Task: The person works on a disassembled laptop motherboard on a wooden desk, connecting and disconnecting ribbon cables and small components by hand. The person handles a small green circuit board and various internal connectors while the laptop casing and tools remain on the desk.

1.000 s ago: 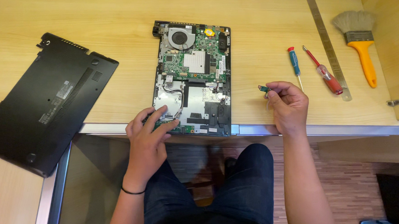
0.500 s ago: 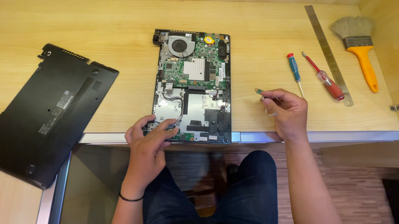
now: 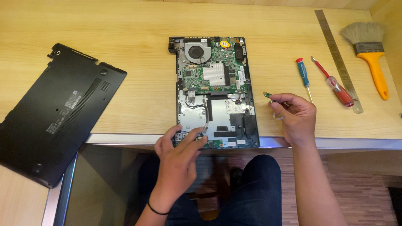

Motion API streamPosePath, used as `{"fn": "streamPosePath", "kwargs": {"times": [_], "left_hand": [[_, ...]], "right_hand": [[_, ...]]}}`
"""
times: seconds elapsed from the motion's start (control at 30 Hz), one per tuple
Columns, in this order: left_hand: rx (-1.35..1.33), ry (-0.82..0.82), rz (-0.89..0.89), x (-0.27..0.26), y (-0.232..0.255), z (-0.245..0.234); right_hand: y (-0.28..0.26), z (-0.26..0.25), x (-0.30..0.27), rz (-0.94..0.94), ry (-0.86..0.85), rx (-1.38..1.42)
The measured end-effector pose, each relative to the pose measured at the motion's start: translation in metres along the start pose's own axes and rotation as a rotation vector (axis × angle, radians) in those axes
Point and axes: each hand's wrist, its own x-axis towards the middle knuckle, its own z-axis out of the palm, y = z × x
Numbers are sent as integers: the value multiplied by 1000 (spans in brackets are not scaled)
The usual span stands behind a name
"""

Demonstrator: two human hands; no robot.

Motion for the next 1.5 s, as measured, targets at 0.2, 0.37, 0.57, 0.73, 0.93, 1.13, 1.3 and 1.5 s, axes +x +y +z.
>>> {"fn": "streamPosePath", "kwargs": {"times": [0.2,0.37,0.57,0.73,0.93,1.13,1.3,1.5], "left_hand": [[36,-30,-24,-7,18,4],[111,64,-34,6,3,-11],[161,24,-14,18,1,-9],[136,-26,-22,20,8,-5],[91,-61,-34,15,9,-7],[30,18,-23,6,18,2],[-78,122,131,24,48,19],[-255,-25,59,99,48,48]], "right_hand": [[-6,1,-2,-2,2,-37],[0,-2,-1,-66,-46,19],[7,-5,0,-125,-60,66],[10,-6,1,-125,-52,70],[4,0,-1,-140,-40,32],[1,1,-4,-157,-25,57],[4,-1,-8,-193,-66,38],[-10,6,-13,-213,-129,-54]]}}
